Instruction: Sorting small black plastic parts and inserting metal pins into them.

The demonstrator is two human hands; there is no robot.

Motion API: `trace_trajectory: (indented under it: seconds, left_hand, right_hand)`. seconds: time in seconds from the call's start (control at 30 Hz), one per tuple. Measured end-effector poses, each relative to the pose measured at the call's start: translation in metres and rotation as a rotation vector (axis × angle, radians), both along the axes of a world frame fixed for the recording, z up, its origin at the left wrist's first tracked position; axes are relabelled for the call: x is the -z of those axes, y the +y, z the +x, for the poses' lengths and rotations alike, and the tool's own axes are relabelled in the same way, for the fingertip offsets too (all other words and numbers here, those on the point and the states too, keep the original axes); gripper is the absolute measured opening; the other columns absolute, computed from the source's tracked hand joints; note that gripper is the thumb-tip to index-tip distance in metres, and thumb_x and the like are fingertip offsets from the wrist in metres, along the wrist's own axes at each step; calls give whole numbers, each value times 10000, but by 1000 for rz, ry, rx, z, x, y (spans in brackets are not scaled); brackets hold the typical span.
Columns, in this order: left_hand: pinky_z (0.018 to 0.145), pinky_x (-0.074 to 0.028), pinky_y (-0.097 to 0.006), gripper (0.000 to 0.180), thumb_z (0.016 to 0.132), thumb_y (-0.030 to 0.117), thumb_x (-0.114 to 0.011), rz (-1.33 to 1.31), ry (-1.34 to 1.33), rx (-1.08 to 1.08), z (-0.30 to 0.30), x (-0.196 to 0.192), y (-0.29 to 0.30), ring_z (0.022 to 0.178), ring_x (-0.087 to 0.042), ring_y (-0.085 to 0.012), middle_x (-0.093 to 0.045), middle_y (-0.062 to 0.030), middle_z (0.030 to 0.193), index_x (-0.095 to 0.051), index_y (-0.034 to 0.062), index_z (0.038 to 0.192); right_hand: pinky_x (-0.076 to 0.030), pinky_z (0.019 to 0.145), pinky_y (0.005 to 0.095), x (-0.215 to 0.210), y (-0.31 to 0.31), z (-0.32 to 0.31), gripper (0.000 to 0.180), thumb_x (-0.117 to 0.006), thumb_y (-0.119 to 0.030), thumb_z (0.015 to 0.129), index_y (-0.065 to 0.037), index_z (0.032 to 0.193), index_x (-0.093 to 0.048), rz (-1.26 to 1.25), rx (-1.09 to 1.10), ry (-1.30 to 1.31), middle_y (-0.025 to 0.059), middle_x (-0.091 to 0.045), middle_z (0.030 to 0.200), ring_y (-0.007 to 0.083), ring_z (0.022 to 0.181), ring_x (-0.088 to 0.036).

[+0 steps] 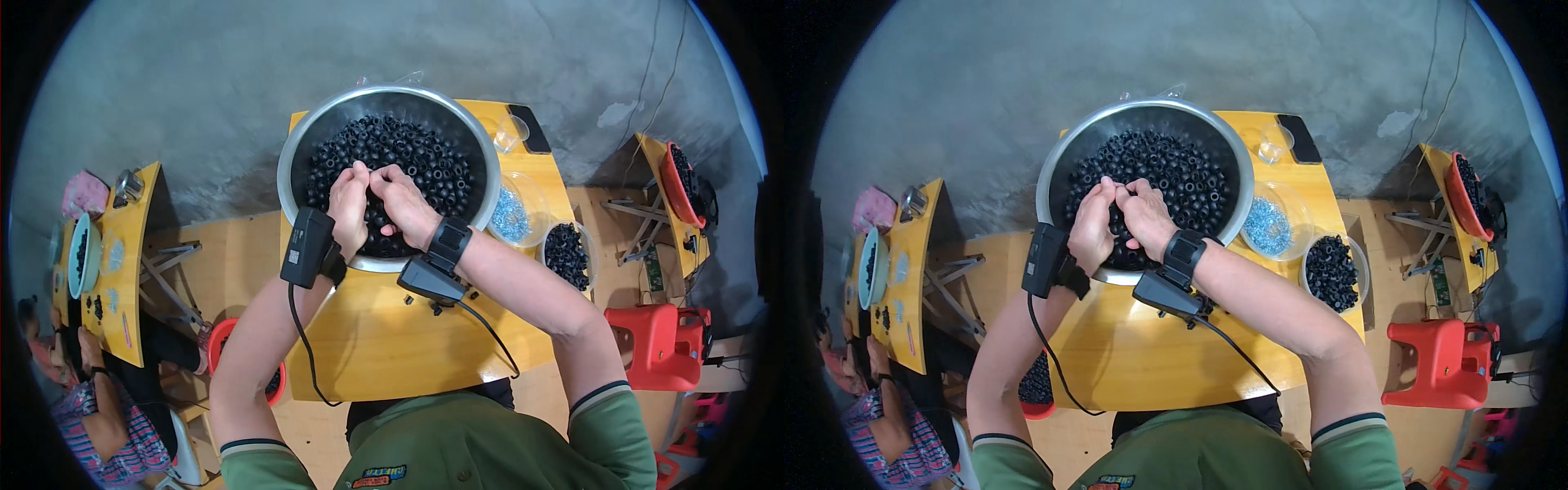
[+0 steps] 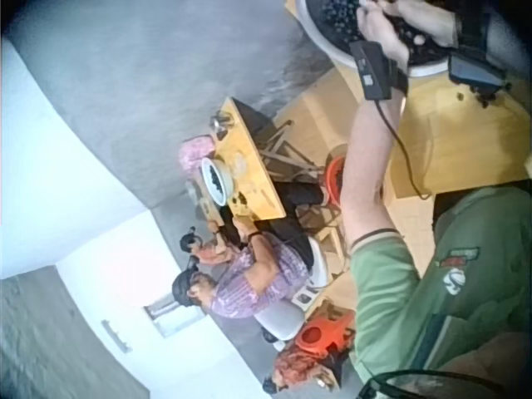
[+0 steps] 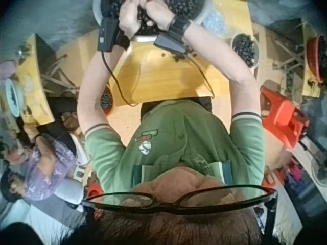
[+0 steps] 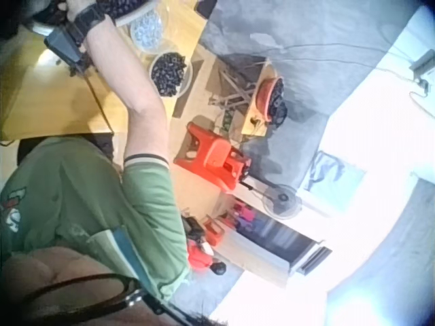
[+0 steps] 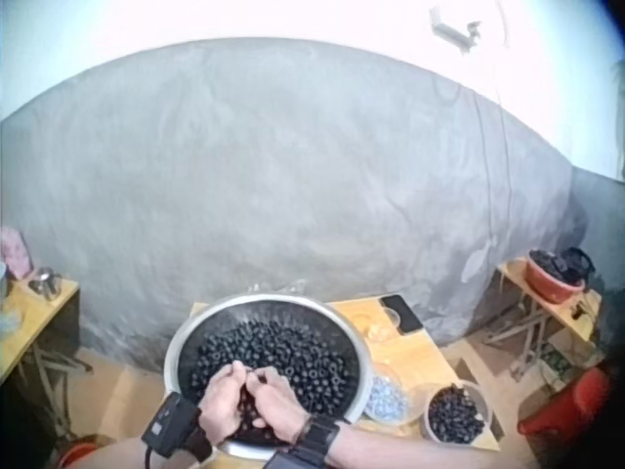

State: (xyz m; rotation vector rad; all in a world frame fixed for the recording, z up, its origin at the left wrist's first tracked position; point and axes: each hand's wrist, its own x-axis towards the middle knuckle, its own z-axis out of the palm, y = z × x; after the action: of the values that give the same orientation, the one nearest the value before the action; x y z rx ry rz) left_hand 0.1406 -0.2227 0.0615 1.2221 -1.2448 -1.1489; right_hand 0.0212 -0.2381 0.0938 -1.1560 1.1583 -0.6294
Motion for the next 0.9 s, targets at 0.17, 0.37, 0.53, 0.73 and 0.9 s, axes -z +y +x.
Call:
trace_trajectory:
  seconds: [0.17, 0.37, 0.53, 0.73, 0.9]
  left_hand:
    - [831, -446, -323, 219, 952, 256, -388, 100, 787, -360, -43, -15, 5, 916, -511, -174, -519, -63, 975, -485, 69, 1014]
    - [766, -440, -278, 208, 949, 258, -402, -29, 799, -452, -72, -38, 22, 875, -501, -139, -508, -42, 929, -487, 83, 1022]
    - [843, -390, -258, 264, 973, 249, -338, -268, 561, -308, -85, -60, 76, 941, -473, -115, -501, -45, 1018, -472, 64, 1105]
    - [911, -370, -306, 277, 974, 227, -320, -381, 258, -541, -94, -29, 153, 1024, -469, -164, -460, -94, 1182, -465, 47, 1126]
    - [914, -375, -319, 235, 955, 200, -364, -54, 522, -657, -106, 19, 182, 1020, -478, -188, -527, -98, 1065, -506, 41, 1055]
  right_hand:
    - [-399, 822, 390, 8, -2, 9, 323, -478, -346, 866, -45, 943, -566, -328, 208, 21, 174, -520, 997, 328, 963, -507]
    - [-412, 788, 364, -19, 23, -6, 281, -522, -303, 840, -40, 923, -579, -613, 269, 36, 159, -528, 927, 306, 883, -531]
    - [-424, 766, 332, -41, 71, -24, 225, -530, -196, 834, 4, 934, -559, -840, 303, -49, 155, -518, 918, 285, 863, -529]
    - [-427, 773, 328, -15, 146, -32, 188, -539, -143, 821, -7, 951, -552, -849, 184, -211, 148, -512, 935, 274, 878, -521]
    - [-427, 785, 318, 52, 176, -32, 194, -532, -160, 836, -7, 955, -548, -552, 189, -198, 135, -512, 920, 268, 879, -522]
